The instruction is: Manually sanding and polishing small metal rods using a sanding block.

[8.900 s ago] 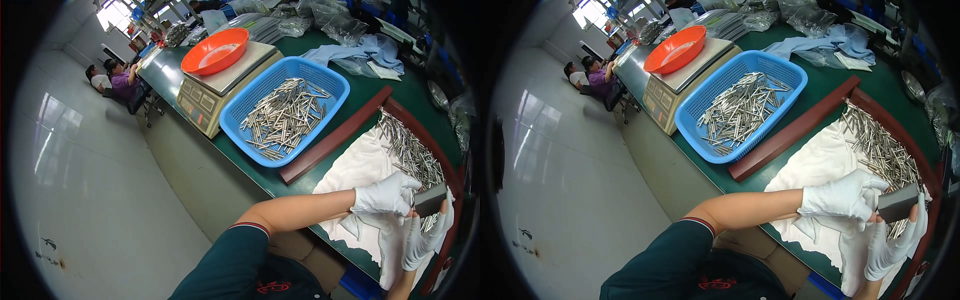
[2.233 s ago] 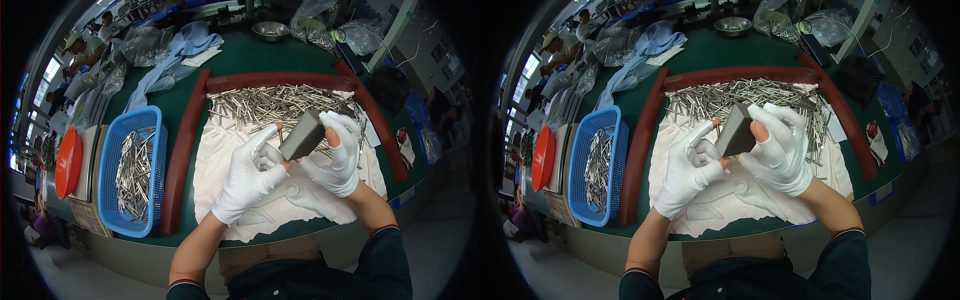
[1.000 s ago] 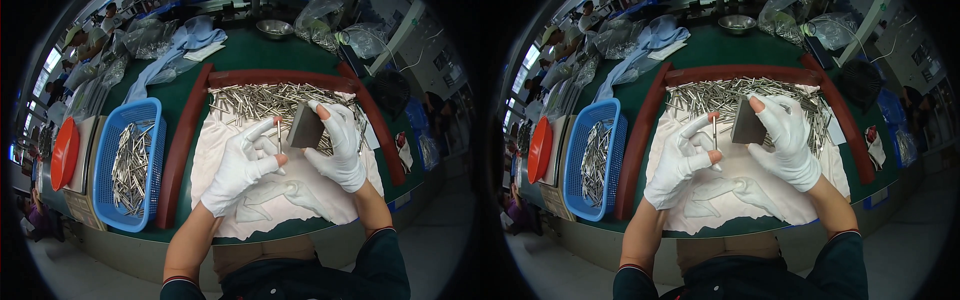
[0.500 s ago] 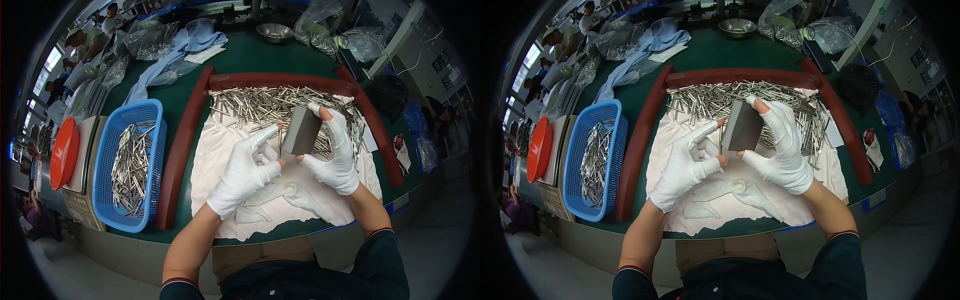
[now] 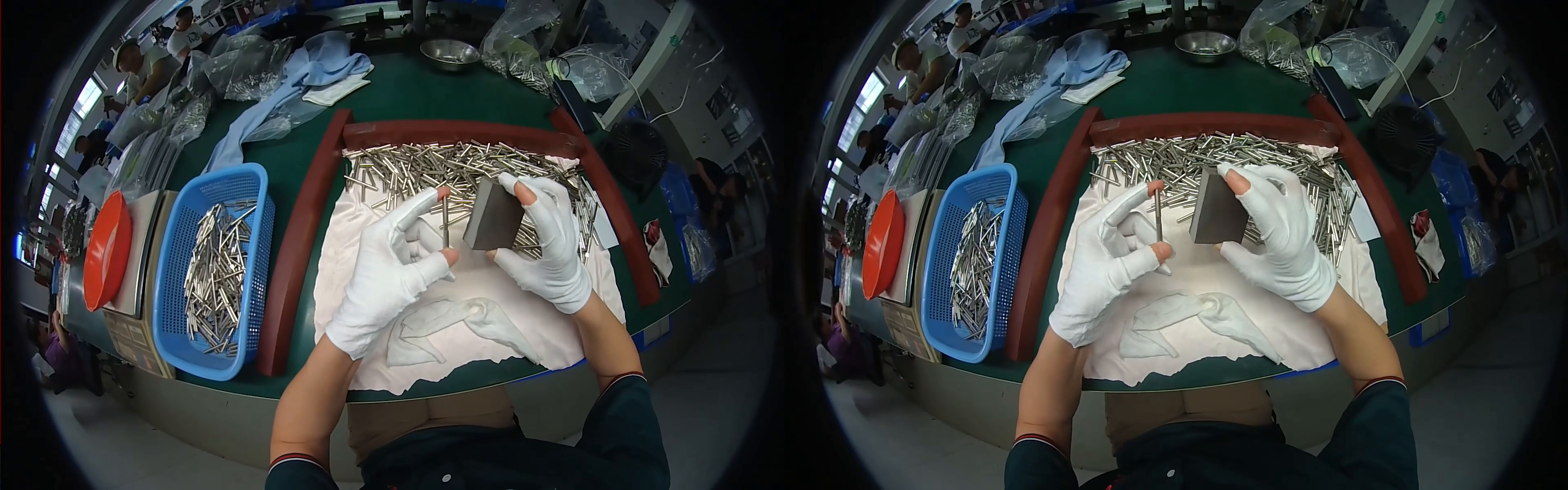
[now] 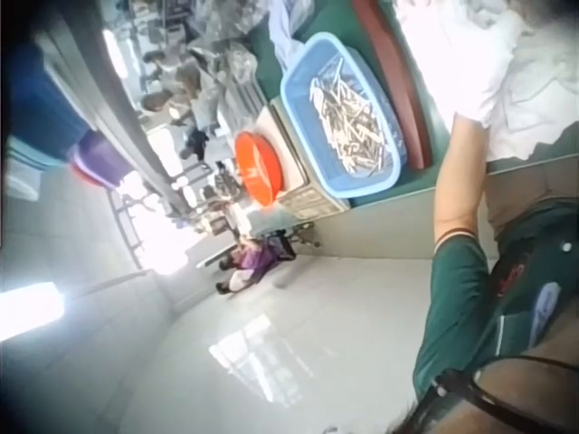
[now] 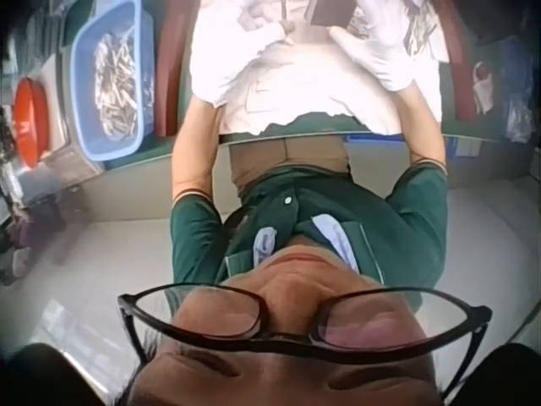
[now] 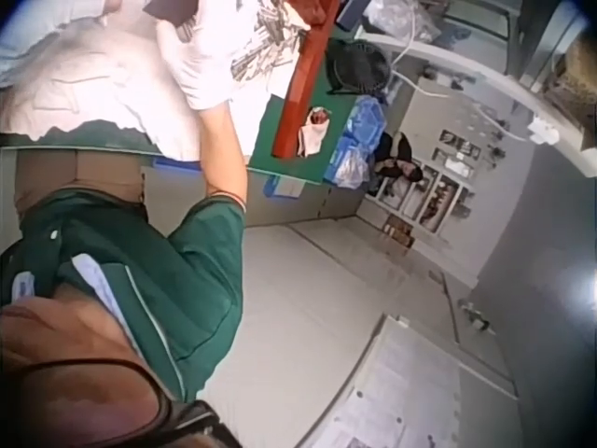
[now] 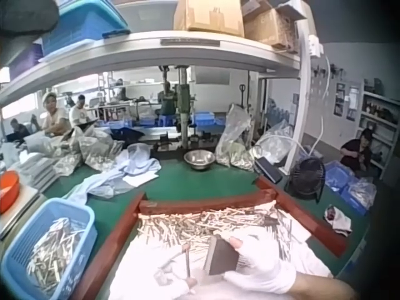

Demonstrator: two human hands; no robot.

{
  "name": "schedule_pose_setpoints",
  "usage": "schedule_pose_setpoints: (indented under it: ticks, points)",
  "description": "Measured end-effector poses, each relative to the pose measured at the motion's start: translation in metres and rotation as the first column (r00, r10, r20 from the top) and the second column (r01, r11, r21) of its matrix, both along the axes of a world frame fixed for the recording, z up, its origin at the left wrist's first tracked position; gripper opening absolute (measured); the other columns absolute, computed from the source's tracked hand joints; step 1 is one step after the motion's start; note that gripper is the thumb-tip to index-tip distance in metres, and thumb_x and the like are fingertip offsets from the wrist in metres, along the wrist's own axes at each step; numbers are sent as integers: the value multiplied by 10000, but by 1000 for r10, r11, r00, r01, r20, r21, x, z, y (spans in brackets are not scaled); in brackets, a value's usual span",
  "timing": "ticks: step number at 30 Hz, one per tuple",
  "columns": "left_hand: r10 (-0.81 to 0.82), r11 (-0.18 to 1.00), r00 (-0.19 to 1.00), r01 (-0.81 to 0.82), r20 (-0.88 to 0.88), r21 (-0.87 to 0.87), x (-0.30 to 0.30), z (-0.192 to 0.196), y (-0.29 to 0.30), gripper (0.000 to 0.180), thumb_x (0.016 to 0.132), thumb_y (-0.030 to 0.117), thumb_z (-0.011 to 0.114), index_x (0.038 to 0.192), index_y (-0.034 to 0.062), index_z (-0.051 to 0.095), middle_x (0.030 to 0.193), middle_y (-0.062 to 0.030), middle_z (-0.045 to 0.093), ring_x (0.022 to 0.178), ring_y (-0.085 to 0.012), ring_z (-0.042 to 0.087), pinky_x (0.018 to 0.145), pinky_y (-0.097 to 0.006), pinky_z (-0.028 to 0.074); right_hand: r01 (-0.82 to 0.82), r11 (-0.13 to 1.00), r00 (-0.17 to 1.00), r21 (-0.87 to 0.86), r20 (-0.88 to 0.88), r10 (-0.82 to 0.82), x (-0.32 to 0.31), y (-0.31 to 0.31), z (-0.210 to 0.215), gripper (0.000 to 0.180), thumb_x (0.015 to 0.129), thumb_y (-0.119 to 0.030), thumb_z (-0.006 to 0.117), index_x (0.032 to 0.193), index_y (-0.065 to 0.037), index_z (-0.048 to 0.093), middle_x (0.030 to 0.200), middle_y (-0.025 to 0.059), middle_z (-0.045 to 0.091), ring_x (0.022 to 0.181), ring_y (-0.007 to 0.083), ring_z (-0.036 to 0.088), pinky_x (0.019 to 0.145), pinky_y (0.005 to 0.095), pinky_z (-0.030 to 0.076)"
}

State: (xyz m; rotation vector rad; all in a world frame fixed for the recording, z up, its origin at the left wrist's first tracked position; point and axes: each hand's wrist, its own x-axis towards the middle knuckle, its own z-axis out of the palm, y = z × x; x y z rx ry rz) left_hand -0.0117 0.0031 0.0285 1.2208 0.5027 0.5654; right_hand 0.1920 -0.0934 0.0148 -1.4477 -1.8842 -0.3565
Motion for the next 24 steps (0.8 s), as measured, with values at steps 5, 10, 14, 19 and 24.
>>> schedule_pose_setpoints:
  ticks: [5,10,14,19,24]
  points:
    - [33,981,986,-2,-163,192,0,-2,-1,628,781,-35,662,1372,-35,449,869,-8,557,734,-35,509,644,-189,443,-21,997,986,80,-164,34,-1,0,-1,951,538,-24,785,1405,-53,395,1301,116,560,1146,311,491,977,402,408]
    - [10,987,977,25,-211,160,0,-6,2,642,774,-26,662,1378,-33,446,914,8,556,721,-22,474,635,-179,419,14,1000,984,20,-179,-11,-6,1,-5,959,550,-31,791,1416,-51,380,1311,114,548,1154,303,484,987,397,397]
    - [20,978,971,30,-238,205,1,-11,3,644,770,-23,661,1377,-36,446,915,11,558,725,-22,473,633,-180,415,-6,999,987,-38,-158,0,-7,0,-6,1006,557,14,786,1450,-75,331,1339,145,514,1204,314,494,1024,392,409]
    - [-5,968,974,62,-226,244,1,-14,4,648,770,-28,653,1382,-32,442,907,10,560,710,-20,460,623,-177,407,1,999,987,-44,-161,-8,-8,-1,-7,1004,555,9,789,1447,-75,334,1338,146,516,1206,314,488,1015,393,416]
    - [-16,973,969,71,-245,217,2,-12,2,652,771,-32,649,1387,-30,437,865,9,556,688,-22,460,622,-177,408,6,999,984,-43,-175,-14,-9,-1,-8,1000,556,-9,802,1441,-73,342,1337,144,520,1207,314,485,1015,396,415]
